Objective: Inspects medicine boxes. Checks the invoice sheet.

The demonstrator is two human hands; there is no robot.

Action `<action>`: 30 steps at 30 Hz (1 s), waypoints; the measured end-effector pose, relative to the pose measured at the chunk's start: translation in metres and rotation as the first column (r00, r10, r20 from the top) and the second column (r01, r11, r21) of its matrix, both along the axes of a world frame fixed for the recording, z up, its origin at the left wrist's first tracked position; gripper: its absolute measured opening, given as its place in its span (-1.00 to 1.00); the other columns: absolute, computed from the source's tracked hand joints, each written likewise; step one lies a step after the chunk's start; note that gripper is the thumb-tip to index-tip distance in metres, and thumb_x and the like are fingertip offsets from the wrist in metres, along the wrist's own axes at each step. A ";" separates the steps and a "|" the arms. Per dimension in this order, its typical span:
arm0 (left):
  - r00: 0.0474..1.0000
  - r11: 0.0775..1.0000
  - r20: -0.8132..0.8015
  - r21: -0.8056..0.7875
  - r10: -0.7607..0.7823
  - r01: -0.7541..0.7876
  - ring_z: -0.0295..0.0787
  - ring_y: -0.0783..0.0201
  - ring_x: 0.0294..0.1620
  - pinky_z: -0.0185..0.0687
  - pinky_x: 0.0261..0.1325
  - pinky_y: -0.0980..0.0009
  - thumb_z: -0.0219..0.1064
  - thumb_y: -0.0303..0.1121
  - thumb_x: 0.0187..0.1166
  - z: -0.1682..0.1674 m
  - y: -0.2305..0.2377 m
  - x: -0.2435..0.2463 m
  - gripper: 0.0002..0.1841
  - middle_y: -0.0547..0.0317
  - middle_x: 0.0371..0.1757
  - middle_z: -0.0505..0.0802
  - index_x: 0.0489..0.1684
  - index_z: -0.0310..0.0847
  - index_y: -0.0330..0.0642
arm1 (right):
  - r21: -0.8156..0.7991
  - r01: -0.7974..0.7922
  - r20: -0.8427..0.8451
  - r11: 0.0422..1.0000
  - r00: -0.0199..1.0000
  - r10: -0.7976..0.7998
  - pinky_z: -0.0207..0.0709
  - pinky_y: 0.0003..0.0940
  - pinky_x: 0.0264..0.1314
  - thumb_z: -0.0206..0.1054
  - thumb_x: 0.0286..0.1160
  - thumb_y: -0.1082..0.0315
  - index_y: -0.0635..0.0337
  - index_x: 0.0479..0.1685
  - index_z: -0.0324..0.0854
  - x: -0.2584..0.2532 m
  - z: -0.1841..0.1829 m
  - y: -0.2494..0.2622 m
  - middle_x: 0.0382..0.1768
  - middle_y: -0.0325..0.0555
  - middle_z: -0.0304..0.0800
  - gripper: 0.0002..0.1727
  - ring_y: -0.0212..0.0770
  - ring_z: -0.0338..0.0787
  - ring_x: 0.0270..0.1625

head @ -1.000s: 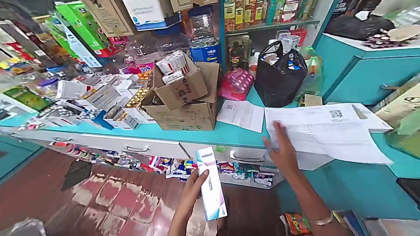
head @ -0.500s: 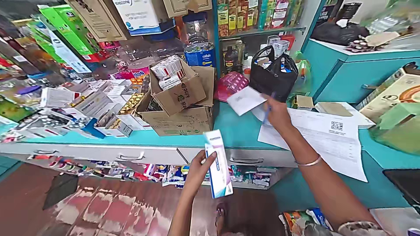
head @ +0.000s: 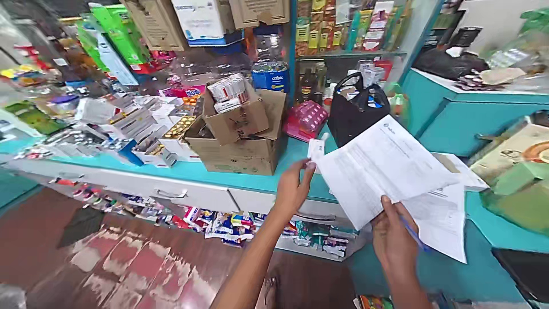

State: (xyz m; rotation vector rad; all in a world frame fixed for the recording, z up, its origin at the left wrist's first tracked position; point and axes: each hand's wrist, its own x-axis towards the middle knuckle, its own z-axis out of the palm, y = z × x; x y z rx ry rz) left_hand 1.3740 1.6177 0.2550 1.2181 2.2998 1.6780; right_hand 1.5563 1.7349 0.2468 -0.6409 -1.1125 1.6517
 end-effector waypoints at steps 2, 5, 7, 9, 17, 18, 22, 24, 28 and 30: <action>0.972 0.969 0.205 0.238 -0.119 0.069 0.59 0.63 -0.34 0.53 -0.23 0.60 -0.09 -0.21 0.86 -0.013 -0.048 0.020 -0.55 0.29 -0.23 0.79 0.08 0.69 -0.37 | -0.052 -0.092 0.020 0.994 0.995 0.093 0.84 -0.45 -0.34 -0.01 0.81 0.43 0.15 -0.03 0.57 -0.013 -0.011 -0.038 -0.32 -0.29 0.91 -0.79 -0.38 0.92 -0.35; 0.846 0.938 0.514 0.342 -0.141 -0.051 0.77 0.64 -0.28 0.73 -0.15 0.59 -0.01 -0.28 0.84 -0.020 -0.137 0.028 -0.69 0.43 -0.24 0.86 0.07 0.63 -0.27 | -0.073 -0.297 0.077 0.952 0.950 0.302 0.86 -0.43 -0.27 -0.02 0.81 0.42 0.19 0.02 0.58 -0.038 -0.021 -0.101 -0.27 -0.27 0.92 -0.77 -0.38 0.93 -0.30; 0.806 0.914 0.590 0.350 -0.045 -0.205 0.89 0.48 -0.15 0.86 0.00 0.43 0.19 -0.34 0.72 -0.029 -0.205 0.024 -0.74 0.34 -0.14 0.92 0.17 0.65 -0.29 | 0.000 -0.436 0.152 0.900 0.889 0.431 0.83 -0.48 -0.12 0.01 0.77 0.44 0.15 0.01 0.63 -0.057 -0.032 -0.146 -0.24 -0.36 0.91 -0.76 -0.46 0.91 -0.20; 0.833 0.864 0.548 0.378 0.082 -0.333 0.87 0.50 -0.15 0.82 -0.03 0.47 0.32 -0.30 0.62 -0.050 -0.281 0.012 -0.72 0.39 -0.12 0.93 0.17 0.73 -0.21 | 0.088 -0.580 0.221 0.810 0.804 0.551 0.78 -0.53 -0.02 0.08 0.69 0.48 0.10 -0.10 0.69 -0.083 -0.047 -0.194 -0.26 -0.44 0.90 -0.77 -0.53 0.87 -0.16; 0.624 0.611 -0.005 0.207 0.781 -0.764 0.67 0.69 -0.24 0.54 -0.27 0.70 0.32 -0.17 0.67 -0.091 -0.530 -0.018 -0.46 0.09 0.30 0.84 0.50 0.53 -0.39 | 0.074 -0.928 0.320 0.366 0.370 0.872 0.74 -0.59 0.08 0.10 0.67 0.46 0.16 -0.03 0.71 -0.223 -0.113 -0.420 -0.21 -0.46 0.89 -0.77 -0.59 0.85 -0.10; 0.545 0.556 -0.108 0.148 0.831 -0.818 0.78 0.57 0.09 0.68 0.10 0.61 0.28 -0.14 0.70 -0.093 -0.552 -0.022 -0.46 0.00 0.35 0.82 0.49 0.55 -0.40 | 0.061 -0.948 0.329 0.311 0.313 0.891 0.76 -0.55 0.10 0.10 0.69 0.43 0.18 0.03 0.70 -0.239 -0.121 -0.447 -0.17 -0.42 0.90 -0.76 -0.56 0.86 -0.07; 0.275 0.312 -0.311 0.075 0.910 -0.947 0.78 0.21 0.36 0.71 0.33 0.35 0.37 -0.13 0.64 -0.100 -0.625 -0.058 -0.43 -0.21 0.43 0.75 0.48 0.57 -0.40 | 0.067 -0.988 0.364 0.138 0.153 0.919 0.73 -0.58 0.17 0.11 0.72 0.39 0.21 0.12 0.67 -0.302 -0.134 -0.553 -0.08 -0.39 0.89 -0.75 -0.57 0.85 0.01; 0.187 0.227 -0.254 0.139 0.949 -0.964 0.79 0.27 0.32 0.75 0.22 0.44 0.42 -0.20 0.60 -0.106 -0.663 -0.082 -0.49 -0.23 0.43 0.74 0.39 0.56 -0.39 | 0.130 -0.989 0.354 0.076 0.118 0.928 0.69 -0.61 0.26 0.13 0.70 0.40 0.23 0.15 0.70 -0.334 -0.144 -0.597 0.00 -0.38 0.90 -0.73 -0.58 0.83 0.08; 0.055 0.123 -0.266 0.247 0.962 -0.961 0.70 0.50 0.25 0.64 0.12 0.68 0.49 -0.21 0.49 -0.122 -0.744 -0.142 -0.74 -0.08 0.36 0.71 -0.22 0.60 -0.22 | 0.164 -0.986 0.430 -0.006 0.066 0.900 0.68 -0.57 0.27 0.19 0.70 0.29 0.23 0.15 0.74 -0.410 -0.179 -0.677 0.00 -0.30 0.90 -0.71 -0.56 0.83 0.10; 0.002 0.091 -0.383 0.217 0.924 -0.972 0.62 0.60 0.22 0.56 0.17 0.76 0.45 -0.19 0.49 -0.139 -0.783 -0.172 -0.81 0.14 0.27 0.65 -0.30 0.57 -0.05 | 0.139 -0.989 0.423 -0.058 0.007 0.906 0.69 -0.62 0.21 0.17 0.70 0.35 0.24 0.10 0.71 -0.451 -0.191 -0.723 -0.10 -0.37 0.90 -0.75 -0.62 0.83 0.01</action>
